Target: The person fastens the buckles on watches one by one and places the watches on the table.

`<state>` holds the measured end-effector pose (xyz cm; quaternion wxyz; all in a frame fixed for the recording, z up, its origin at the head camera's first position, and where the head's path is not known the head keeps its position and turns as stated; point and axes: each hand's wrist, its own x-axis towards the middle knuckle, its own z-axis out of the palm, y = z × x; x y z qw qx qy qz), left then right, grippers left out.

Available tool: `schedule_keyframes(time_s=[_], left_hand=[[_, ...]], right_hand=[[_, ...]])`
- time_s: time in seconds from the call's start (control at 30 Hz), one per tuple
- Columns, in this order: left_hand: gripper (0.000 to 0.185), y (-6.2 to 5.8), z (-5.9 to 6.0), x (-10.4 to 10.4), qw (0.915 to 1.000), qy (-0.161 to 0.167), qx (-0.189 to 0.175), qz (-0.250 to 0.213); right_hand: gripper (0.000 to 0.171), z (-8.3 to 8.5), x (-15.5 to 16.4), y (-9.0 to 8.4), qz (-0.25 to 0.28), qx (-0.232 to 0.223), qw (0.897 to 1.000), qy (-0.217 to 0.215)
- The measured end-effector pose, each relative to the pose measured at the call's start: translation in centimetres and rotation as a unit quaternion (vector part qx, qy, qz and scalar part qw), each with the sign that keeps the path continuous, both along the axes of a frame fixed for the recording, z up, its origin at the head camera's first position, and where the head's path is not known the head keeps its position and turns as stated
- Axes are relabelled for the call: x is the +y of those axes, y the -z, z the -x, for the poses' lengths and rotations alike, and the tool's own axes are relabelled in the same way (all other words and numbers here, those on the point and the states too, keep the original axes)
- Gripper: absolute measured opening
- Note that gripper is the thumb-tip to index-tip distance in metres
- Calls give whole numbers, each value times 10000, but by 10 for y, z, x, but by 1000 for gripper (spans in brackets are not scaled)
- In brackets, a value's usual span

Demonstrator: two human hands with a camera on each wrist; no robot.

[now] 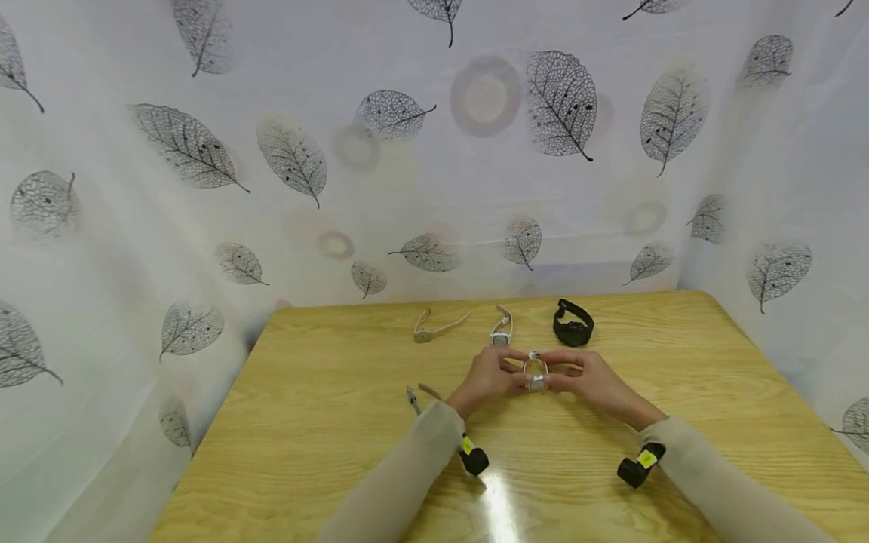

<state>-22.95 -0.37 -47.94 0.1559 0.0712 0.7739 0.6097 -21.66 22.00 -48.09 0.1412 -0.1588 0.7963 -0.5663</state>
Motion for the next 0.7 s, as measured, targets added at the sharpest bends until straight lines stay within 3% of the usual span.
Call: schedule_keyframes(time_s=[0.37,0.7], left_hand=[[31,0,2,-1,9997,143,40,207],[29,0,3,0,9984,121,143,533]], right_hand=[[54,4,0,-2,94,-273,9995,-153],[51,9,-1,-1,-211,-306,9993,-99]])
